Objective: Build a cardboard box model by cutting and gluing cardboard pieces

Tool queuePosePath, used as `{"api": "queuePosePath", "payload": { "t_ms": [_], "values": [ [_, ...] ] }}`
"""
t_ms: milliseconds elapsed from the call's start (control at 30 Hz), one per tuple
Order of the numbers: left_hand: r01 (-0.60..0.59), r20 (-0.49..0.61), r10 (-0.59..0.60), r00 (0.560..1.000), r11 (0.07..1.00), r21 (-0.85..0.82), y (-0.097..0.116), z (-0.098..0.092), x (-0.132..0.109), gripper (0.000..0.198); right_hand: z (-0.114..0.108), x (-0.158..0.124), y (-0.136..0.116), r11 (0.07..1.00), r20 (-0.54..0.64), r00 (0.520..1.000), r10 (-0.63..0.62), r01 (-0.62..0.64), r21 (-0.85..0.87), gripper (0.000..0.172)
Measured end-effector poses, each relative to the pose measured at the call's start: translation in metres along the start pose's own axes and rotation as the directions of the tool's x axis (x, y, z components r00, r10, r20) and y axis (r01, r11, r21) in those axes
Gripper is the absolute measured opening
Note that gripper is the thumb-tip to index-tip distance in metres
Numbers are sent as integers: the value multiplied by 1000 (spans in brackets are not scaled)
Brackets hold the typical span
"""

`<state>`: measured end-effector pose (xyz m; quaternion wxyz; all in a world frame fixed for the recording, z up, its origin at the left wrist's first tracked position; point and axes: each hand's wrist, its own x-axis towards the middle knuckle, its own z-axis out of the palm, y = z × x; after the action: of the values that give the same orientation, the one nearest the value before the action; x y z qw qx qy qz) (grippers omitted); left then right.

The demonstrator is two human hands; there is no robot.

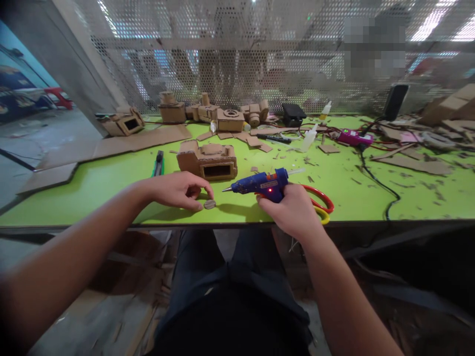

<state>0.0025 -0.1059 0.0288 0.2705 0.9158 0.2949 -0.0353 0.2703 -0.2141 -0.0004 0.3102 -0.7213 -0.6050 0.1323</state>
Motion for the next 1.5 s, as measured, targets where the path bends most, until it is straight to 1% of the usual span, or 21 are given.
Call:
{"api": "queuePosePath", "payload": {
  "t_ms": [200,300,400,567,600,667,733,800,900,1000,1267,1400,1500],
  "values": [
    [5,-10,-5,1000,1000,-5,2,1,-2,36,0,-1,-1,1000,6,1000,-10,10,12,36],
    [9,-9,-9,1000,1000,-15,3,1,-5,37,0,-1,0,1000,5,1000,16,-16,0,37],
    [4,0,-4,1000,1000,-31,2,0,-8,39,1,0,0,999,24,999,35,-35,-1,35],
    [-5,-37,3,999,999,-43,-1,1,-3,32,2,0,0,1000,22,1000,12,-12,-14,34],
    [10,-49,-12,999,999,-52,-2,2,-1,31,1,0,0,1000,21,1000,1,-1,-16,34],
    [79,-51,-85,995,991,-110,-4,3,2,32,1,-1,0,1000,21,1000,-15,15,-10,34],
    [166,-18,-173,985,966,-199,-6,4,4,32,1,-1,0,1000,22,1000,-16,16,-4,35],
    [212,16,-216,976,940,-268,-7,4,5,31,1,-1,0,1000,20,1000,-3,3,-4,35],
    [225,29,-227,973,924,-309,-8,3,6,27,1,-1,0,1000,17,1000,2,-2,-5,36],
    [238,28,-242,970,917,-319,-8,3,7,25,1,-1,0,1000,24,999,-21,21,4,35],
    [259,61,-253,966,914,-312,-4,1,8,24,2,-1,-1,1000,40,999,-10,11,-14,35],
    [290,59,-285,957,913,-288,-2,1,9,25,2,-1,-1,1000,37,999,-5,6,-22,35],
    [289,58,-284,957,919,-270,-2,1,9,24,2,0,-1,1000,42,999,-14,15,-20,34]
  ]
}}
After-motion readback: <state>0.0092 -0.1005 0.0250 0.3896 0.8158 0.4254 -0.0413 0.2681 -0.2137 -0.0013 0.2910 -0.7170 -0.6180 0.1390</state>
